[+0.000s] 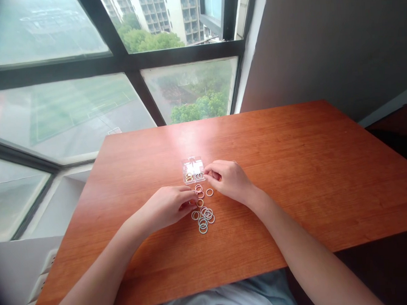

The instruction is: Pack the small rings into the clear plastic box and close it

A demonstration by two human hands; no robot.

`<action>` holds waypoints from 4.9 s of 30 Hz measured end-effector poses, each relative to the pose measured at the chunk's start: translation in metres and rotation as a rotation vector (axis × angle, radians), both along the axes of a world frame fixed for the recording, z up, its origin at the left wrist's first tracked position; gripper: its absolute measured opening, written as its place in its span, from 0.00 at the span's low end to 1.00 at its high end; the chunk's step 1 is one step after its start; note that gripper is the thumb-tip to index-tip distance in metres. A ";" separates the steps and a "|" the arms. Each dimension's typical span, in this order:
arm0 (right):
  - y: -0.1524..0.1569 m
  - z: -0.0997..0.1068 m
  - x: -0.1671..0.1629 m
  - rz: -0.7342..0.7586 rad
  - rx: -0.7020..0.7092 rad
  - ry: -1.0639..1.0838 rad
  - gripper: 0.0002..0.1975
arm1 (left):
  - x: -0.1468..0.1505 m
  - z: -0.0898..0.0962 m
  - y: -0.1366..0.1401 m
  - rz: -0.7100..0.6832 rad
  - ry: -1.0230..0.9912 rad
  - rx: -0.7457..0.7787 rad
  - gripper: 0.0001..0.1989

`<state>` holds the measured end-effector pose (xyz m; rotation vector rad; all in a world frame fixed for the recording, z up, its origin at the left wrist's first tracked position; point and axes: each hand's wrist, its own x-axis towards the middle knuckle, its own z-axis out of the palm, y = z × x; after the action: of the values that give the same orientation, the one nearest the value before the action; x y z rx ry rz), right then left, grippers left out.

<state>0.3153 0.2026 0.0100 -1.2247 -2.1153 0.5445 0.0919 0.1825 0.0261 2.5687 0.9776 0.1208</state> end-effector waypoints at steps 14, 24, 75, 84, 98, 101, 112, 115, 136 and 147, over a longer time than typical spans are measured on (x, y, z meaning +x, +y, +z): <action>0.001 -0.003 0.000 0.018 -0.017 0.023 0.03 | 0.013 0.002 -0.004 -0.052 0.157 0.095 0.10; 0.004 0.001 0.006 -0.061 -0.041 -0.007 0.04 | -0.005 -0.009 0.008 0.128 -0.091 0.066 0.07; -0.027 0.007 -0.024 0.368 -0.200 -0.280 0.06 | -0.031 0.009 0.020 0.129 -0.136 -0.156 0.09; -0.024 0.009 -0.022 0.313 -0.199 -0.297 0.06 | -0.028 0.006 0.017 0.110 -0.090 -0.120 0.08; -0.031 0.008 -0.032 0.242 -0.178 -0.370 0.06 | -0.026 0.008 0.016 0.122 -0.063 -0.076 0.07; -0.032 0.008 -0.036 0.235 -0.145 -0.437 0.07 | -0.026 0.009 0.016 0.132 -0.054 -0.078 0.07; -0.025 0.007 -0.029 0.144 -0.127 -0.446 0.06 | -0.026 0.008 0.016 0.153 -0.078 -0.045 0.07; -0.019 0.009 -0.022 0.052 -0.156 -0.331 0.04 | -0.026 0.006 0.016 0.163 -0.088 -0.040 0.08; -0.018 0.006 -0.024 0.008 0.008 0.046 0.04 | 0.005 -0.003 0.007 0.343 -0.569 -0.341 0.06; -0.019 0.004 -0.026 -0.009 0.087 0.012 0.05 | 0.007 -0.001 0.006 0.382 -0.603 -0.417 0.08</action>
<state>0.2895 0.1835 0.0135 -1.1789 -2.1003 0.4501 0.0989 0.1889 0.0253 1.7798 1.0875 0.6728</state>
